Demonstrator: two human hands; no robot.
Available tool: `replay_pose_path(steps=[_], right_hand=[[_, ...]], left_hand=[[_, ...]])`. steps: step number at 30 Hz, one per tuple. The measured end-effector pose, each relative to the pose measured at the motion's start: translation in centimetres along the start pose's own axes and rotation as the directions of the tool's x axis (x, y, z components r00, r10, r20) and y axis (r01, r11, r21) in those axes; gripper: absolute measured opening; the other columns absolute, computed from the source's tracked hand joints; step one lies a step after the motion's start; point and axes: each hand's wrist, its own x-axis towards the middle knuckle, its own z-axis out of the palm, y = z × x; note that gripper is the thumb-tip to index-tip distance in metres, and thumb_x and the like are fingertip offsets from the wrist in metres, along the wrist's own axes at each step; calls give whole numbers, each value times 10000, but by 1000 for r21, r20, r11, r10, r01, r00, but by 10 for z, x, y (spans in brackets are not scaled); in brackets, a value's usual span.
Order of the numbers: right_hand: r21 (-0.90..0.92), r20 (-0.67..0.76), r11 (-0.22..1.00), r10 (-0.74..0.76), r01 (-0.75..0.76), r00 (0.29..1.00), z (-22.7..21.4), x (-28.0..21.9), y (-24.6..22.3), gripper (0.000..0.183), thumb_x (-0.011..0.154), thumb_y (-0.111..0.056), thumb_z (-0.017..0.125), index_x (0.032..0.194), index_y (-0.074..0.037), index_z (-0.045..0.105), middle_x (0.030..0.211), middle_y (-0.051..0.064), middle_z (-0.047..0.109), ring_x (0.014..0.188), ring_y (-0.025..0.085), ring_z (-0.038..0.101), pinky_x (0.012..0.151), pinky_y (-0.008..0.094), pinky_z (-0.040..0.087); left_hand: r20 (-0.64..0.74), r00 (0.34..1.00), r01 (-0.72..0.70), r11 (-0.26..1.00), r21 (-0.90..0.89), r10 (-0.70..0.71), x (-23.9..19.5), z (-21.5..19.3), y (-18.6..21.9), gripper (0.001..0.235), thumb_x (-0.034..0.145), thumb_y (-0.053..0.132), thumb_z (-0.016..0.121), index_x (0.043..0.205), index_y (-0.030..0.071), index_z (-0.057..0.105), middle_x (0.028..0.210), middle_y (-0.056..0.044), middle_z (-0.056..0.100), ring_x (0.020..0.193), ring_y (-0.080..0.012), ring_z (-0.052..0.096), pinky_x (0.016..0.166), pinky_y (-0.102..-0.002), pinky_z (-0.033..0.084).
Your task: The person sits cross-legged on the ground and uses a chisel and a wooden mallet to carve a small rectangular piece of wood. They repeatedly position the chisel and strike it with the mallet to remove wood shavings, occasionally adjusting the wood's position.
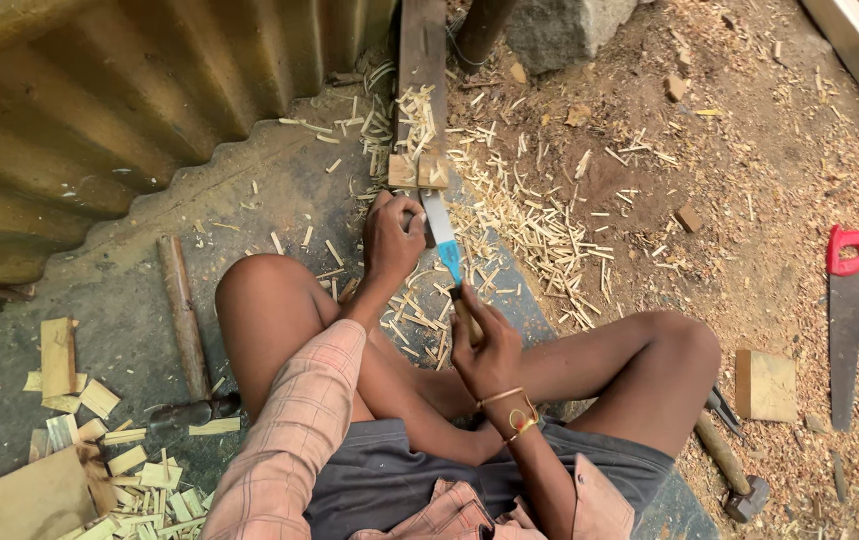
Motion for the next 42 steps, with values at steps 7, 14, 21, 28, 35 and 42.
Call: replay_pose_path(steps=[7, 14, 21, 28, 35, 42], right_hand=[[162, 70, 967, 186, -195, 980, -12, 7, 6, 457, 901, -159, 719, 1352, -115, 661, 931, 205, 756, 695, 305, 746, 660, 387, 563], [155, 58, 963, 212, -219, 975, -58, -38, 15, 489, 895, -160, 733, 1377, -118, 656, 997, 177, 795, 864, 179, 786, 759, 317, 585], [190, 32, 950, 245, -247, 969, -54, -41, 38, 481, 902, -137, 732, 1375, -89, 655, 1062, 169, 797, 932, 148, 758, 813, 307, 580], [232, 60, 922, 303, -309, 951, -41, -30, 53, 461, 905, -143, 732, 1358, -81, 663, 1072, 160, 802, 967, 146, 749, 826, 308, 583], [208, 42, 958, 194, -199, 980, -40, -27, 49, 467, 905, -112, 749, 1359, -58, 654, 1131, 176, 779, 1017, 176, 756, 859, 308, 576], [200, 84, 958, 192, -206, 978, -43, -23, 35, 486, 880, -97, 764, 1354, -66, 665, 1056, 172, 790, 912, 191, 779, 802, 317, 582]], left_hand=[[-91, 996, 22, 998, 56, -17, -13, -1, 17, 97, 830, 47, 744, 891, 90, 682, 804, -102, 513, 736, -310, 542, 700, -435, 440], [-127, 985, -98, 984, 146, 116, -20, -5, 20, 187, 858, 55, 765, 1005, 95, 657, 854, -89, 518, 821, -314, 552, 750, -452, 442], [-80, 983, -144, 965, 221, 165, -17, -9, 23, 186, 875, 67, 771, 1003, 78, 636, 932, -98, 555, 901, -329, 568, 802, -457, 446], [-86, 975, -176, 947, 268, 206, -14, -4, 23, 124, 904, 91, 757, 967, 86, 650, 939, -92, 570, 951, -334, 579, 843, -462, 452], [-25, 993, -104, 962, 251, 114, -6, -9, 26, 112, 863, 123, 784, 888, 57, 697, 864, -98, 591, 890, -334, 584, 806, -460, 461], [29, 997, -73, 980, 187, 69, 1, -16, 25, 107, 879, 134, 782, 864, 50, 716, 828, -99, 626, 878, -328, 603, 780, -451, 473]])
